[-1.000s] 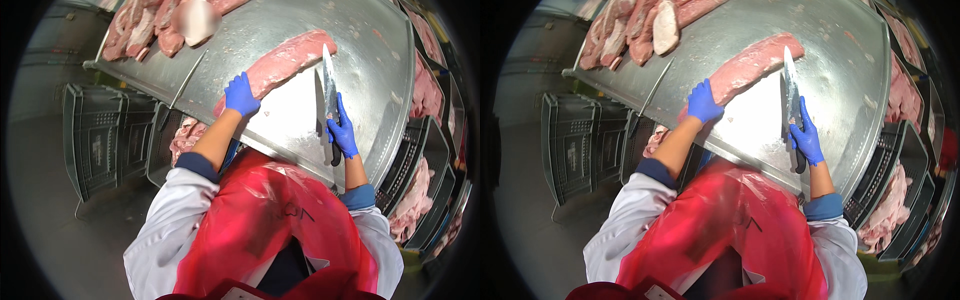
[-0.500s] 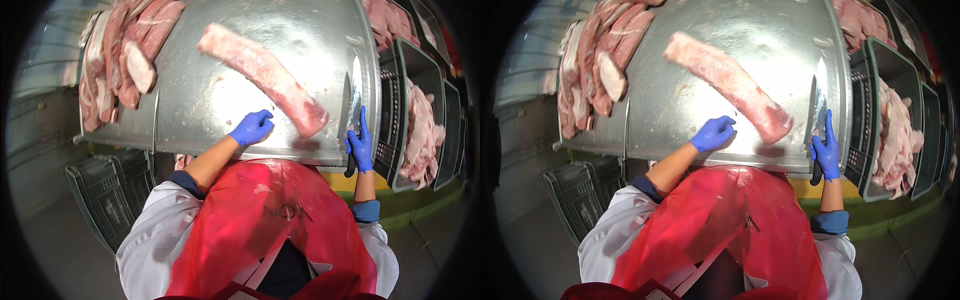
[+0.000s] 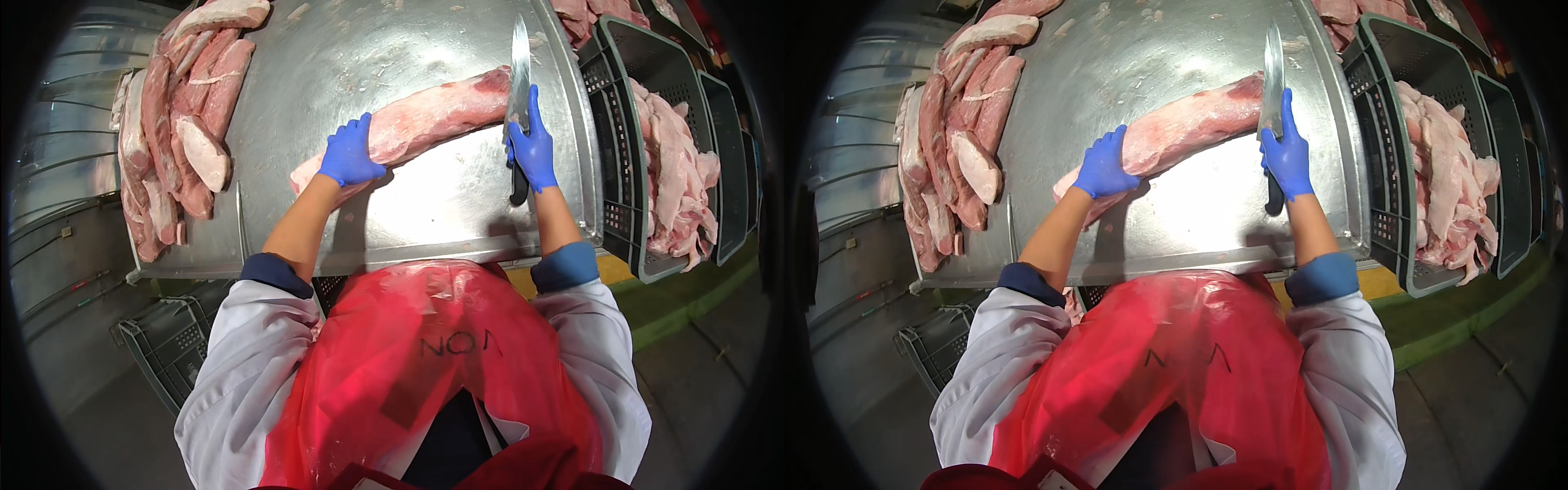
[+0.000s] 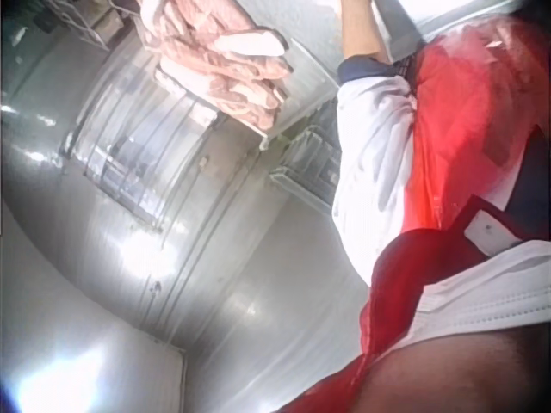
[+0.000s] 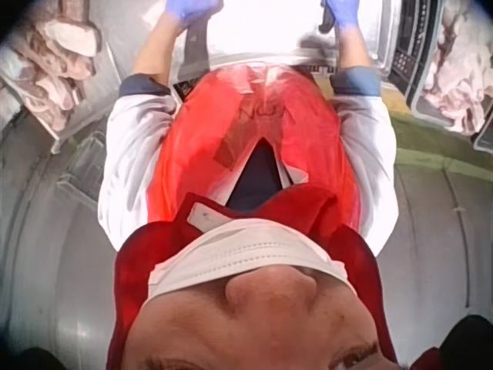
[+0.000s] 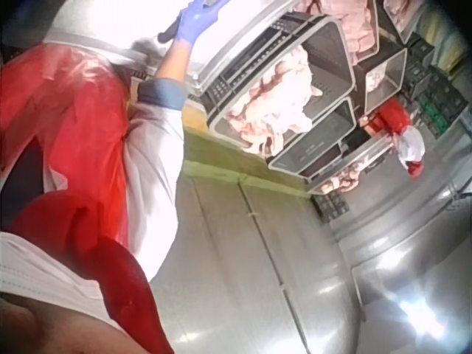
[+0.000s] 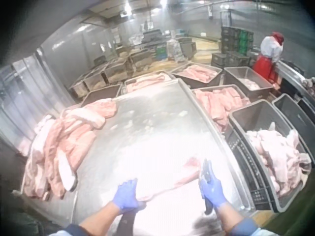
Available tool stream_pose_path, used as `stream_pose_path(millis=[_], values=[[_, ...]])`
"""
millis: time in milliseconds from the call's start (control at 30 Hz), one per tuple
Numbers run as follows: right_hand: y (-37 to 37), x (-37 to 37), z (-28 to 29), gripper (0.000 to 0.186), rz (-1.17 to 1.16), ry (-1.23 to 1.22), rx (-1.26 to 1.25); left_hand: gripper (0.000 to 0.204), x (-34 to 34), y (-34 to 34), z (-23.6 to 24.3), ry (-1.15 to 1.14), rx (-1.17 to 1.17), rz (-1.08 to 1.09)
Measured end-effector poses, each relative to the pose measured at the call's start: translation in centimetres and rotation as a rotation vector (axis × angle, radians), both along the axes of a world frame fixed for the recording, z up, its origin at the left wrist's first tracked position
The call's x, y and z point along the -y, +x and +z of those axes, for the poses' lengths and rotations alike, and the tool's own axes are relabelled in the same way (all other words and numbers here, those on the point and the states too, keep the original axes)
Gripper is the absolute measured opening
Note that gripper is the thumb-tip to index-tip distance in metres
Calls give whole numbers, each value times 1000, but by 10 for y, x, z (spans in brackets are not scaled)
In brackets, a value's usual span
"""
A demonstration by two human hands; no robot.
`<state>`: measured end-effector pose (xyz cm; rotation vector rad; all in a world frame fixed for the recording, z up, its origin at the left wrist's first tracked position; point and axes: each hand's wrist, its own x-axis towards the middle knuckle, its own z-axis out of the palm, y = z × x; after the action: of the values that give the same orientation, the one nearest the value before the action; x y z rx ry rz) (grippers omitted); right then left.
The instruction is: The person trims fat and connective tissue from large cuts of raw meat using a knife. They repeatedly cut along the edges of the meat, remove the trimmed pieces, and place them into a nearby bin. The person handles multiple cuts of meat sequentially on a stainless steel table.
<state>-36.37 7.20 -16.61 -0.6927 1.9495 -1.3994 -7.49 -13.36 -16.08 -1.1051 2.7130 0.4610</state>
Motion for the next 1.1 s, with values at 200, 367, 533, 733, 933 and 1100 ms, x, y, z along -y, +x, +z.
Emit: stream_pose_path(millis=[200, 367, 533, 733, 933, 1100], values=[[-9, 45, -23, 77, 48, 10, -11, 113, 20, 9, 26, 355, -40, 17], [15, 29, -17, 78, 26, -11, -60, 113, -47, 57, 6, -280, 63, -51], [52, 25, -20, 75, -28, -56, 25, 103, 12, 47, 11, 130, 16, 7], [72, 38, -7, 76, -20, -92, 85, 92, 117, 65, 17, 670, -113, 272], [89, 26, -21, 76, -22, -126, 171, 102, -20, 71, 0, -383, 251, -72], [96, 21, -25, 76, -40, -115, 163, 75, 42, 45, 66, 445, -177, 248]])
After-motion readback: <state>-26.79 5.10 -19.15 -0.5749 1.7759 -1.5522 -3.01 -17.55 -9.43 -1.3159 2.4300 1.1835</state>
